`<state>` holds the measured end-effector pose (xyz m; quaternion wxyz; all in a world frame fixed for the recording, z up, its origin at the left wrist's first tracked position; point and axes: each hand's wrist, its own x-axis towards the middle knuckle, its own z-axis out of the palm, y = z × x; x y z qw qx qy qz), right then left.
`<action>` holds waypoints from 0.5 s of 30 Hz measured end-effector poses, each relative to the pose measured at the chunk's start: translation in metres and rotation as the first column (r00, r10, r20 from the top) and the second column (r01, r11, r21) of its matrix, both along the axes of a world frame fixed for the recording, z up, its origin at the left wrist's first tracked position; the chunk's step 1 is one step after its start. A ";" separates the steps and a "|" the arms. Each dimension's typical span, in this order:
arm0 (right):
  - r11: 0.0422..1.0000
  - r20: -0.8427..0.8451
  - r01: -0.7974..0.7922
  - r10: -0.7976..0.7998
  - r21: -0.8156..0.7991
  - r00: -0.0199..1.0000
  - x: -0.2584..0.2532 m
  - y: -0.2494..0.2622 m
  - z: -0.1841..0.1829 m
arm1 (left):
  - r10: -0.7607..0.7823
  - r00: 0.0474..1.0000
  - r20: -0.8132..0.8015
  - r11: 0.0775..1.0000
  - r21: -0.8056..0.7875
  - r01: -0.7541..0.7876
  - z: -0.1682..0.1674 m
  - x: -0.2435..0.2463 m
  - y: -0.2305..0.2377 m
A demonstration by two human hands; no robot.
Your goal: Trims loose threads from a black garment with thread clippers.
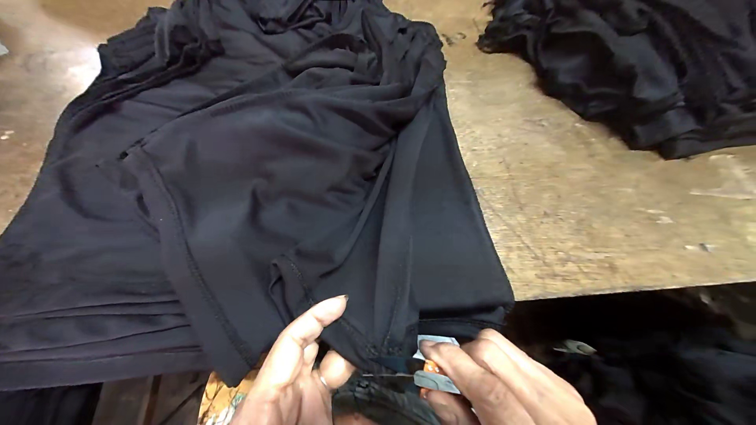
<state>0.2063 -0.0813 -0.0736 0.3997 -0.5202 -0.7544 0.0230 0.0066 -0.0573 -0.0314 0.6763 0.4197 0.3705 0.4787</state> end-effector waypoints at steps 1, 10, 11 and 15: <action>1.000 0.018 0.023 -0.023 -0.012 1.000 -0.002 0.001 0.001 | 0.006 1.000 0.004 1.000 0.024 -0.006 -0.001 0.001 -0.001; 0.998 0.039 0.063 -0.063 0.012 0.997 -0.007 0.004 -0.002 | 0.013 0.999 0.044 0.998 0.066 -0.016 -0.006 0.003 -0.003; 0.998 0.039 0.068 -0.069 0.009 0.997 -0.008 0.005 -0.003 | 0.009 0.999 0.042 0.999 0.051 -0.011 -0.006 0.003 -0.004; 0.998 -0.011 0.056 -0.057 -0.041 0.998 0.000 0.004 -0.002 | -0.001 1.000 -0.020 0.999 -0.045 0.000 -0.001 0.000 -0.002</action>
